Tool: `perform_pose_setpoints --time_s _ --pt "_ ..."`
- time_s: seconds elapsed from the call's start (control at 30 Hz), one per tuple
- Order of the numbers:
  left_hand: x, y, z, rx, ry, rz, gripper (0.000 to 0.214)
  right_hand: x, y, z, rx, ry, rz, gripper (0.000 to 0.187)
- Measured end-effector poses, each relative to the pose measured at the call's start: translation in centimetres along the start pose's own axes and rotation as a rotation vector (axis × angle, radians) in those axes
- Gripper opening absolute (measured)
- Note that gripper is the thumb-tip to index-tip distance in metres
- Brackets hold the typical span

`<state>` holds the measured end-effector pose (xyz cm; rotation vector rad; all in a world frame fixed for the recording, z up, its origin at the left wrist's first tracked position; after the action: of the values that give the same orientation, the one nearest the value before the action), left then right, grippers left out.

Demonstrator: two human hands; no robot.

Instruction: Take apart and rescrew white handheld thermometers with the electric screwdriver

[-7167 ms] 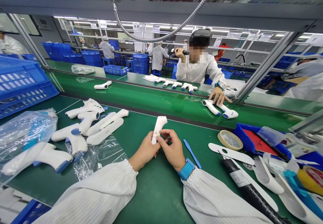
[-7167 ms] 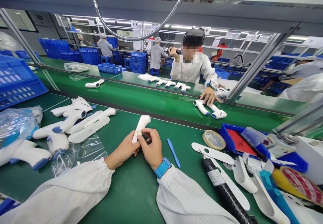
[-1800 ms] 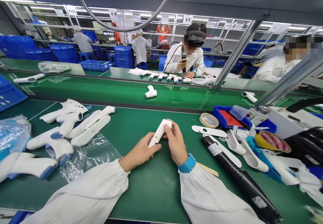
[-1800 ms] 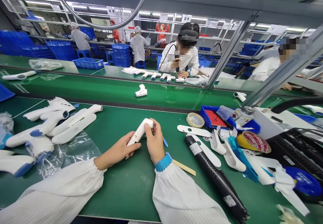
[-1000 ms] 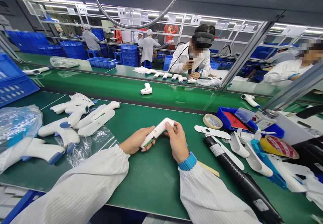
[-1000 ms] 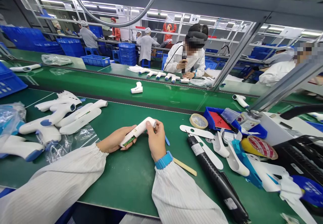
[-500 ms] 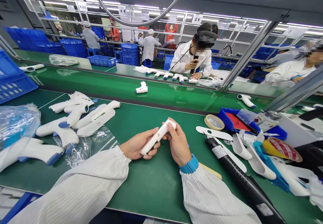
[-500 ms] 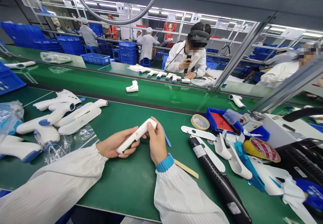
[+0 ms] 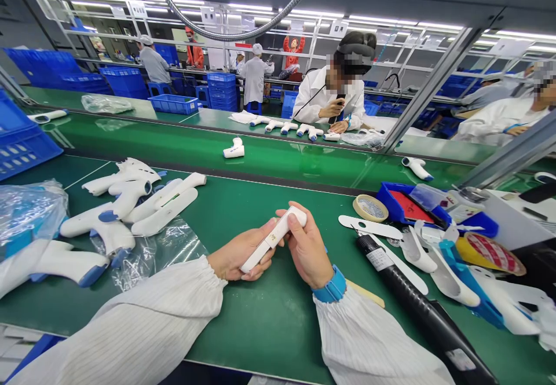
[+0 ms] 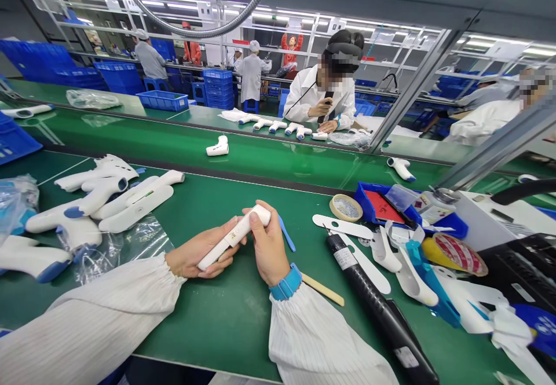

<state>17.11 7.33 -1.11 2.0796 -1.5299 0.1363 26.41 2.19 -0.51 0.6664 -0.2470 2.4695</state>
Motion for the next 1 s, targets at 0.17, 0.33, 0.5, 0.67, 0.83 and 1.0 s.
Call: perform_pose_setpoints --time_s 0.17,0.33,0.5,0.67,0.83,1.0 --pt "-0.4 -0.2 -0.2 0.03 -0.117 -0.091 0.047 -0.3 -0.2 0.0 -0.015 0.007 0.001 0.036" --pt "-0.7 -0.3 -0.5 0.095 -0.222 -0.111 0.039 -0.2 -0.1 0.3 -0.066 0.103 -0.031 0.038" --pt "0.0 -0.1 -0.4 0.116 -0.156 -0.064 0.028 -0.1 -0.1 0.3 -0.056 0.125 -0.034 0.037" --pt "0.1 -0.1 -0.5 0.136 -0.211 -0.039 0.024 -0.4 -0.3 0.2 -0.048 0.12 -0.038 0.039" --pt "0.2 0.0 -0.4 0.09 -0.429 -0.029 0.023 -0.7 -0.5 0.3 -0.071 0.145 -0.096 0.039" --pt "-0.4 0.0 -0.4 0.09 -0.519 -0.15 0.019 -1.7 -1.0 0.9 -0.115 0.337 -0.118 0.035"
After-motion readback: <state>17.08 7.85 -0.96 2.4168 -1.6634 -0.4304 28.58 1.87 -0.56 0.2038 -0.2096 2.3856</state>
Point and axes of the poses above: each hand's wrist, its own y-axis away from the middle knuckle, its own x-axis out of the palm, z = x × y, the point moved 4 cm from there along -y, towards the middle knuckle, and after that the axes turned 5 degrees about -y, right-handed, at the moved point
